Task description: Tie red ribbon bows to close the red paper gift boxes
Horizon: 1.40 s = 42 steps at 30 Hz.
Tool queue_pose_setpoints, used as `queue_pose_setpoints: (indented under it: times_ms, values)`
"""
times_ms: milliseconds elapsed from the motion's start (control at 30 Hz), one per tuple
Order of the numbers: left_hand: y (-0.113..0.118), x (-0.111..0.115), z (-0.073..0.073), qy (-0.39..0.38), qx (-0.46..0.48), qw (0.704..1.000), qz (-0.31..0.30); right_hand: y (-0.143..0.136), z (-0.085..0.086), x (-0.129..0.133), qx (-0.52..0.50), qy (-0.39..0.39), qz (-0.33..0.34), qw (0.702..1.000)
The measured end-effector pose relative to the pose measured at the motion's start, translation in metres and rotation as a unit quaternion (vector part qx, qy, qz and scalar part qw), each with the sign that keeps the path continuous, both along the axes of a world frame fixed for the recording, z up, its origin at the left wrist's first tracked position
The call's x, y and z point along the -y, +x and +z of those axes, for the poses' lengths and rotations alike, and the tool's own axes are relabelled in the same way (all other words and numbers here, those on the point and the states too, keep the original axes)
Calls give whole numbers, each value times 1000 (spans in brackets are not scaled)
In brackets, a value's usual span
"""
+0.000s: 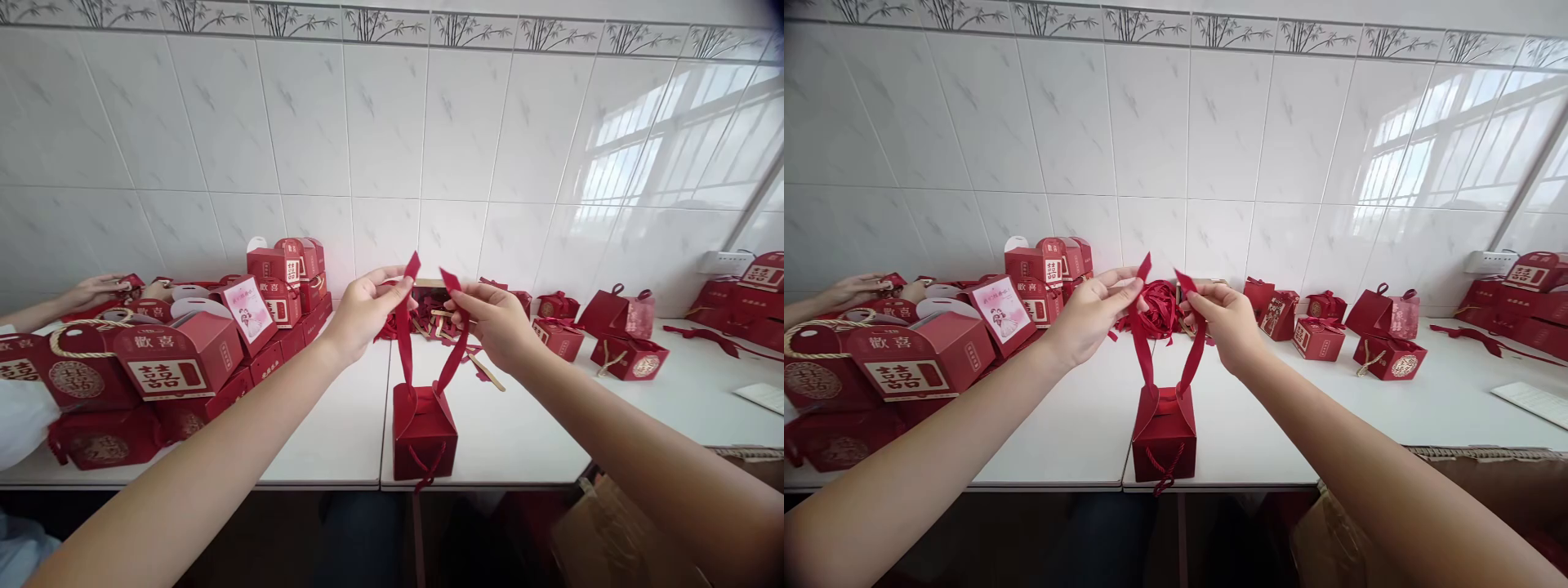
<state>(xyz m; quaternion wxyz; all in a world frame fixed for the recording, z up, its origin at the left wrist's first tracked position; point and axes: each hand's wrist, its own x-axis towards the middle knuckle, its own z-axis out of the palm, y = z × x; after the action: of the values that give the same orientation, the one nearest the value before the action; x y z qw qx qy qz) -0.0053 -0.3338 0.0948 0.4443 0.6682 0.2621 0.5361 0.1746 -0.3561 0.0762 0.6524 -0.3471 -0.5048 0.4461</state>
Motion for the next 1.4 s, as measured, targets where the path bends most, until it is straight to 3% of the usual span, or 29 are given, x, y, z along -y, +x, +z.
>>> queue_pose_setpoints:
  times_ms: [133,267,467,567,667,800,900,1000,1067,1133,1200,1233,1333,1400]
  values:
    - [4,6,-6,-8,-61,997,-44,-5,-3,2,81,10,53,995]
    - [6,10,-13,-22,-87,995,-30,-6,-8,7,107,55,138,983]
    - [3,9,-17,-123,-83,986,-77,-5,-14,8,87,36,141,986]
    - [0,6,-21,-197,-38,974,-102,0,-20,8,147,40,150,977]
    - [-2,2,-25,-256,25,960,-108,5,-30,6,289,140,86,943]
    - [-1,-1,-27,-270,44,954,-122,9,-41,3,396,306,-35,865]
    - [2,1,-30,-221,25,966,-128,6,-46,5,394,321,-66,859]
    - [1,6,-33,-56,-58,997,1,2,-47,9,324,248,-83,909]
    - [-5,9,-34,82,-145,979,120,6,-48,11,277,157,-103,942]
    - [-17,11,-36,183,-223,935,206,18,-50,12,287,77,-138,945]
    - [-36,9,-41,225,-280,895,263,37,-53,13,396,22,-173,902]
    - [-48,8,-46,228,-310,879,281,49,-56,14,479,-5,-183,859]
    - [-89,4,-71,170,-418,851,271,83,-70,20,711,-114,-171,673]
    - [-113,2,-94,112,-473,840,241,97,-82,25,774,-180,-140,591]
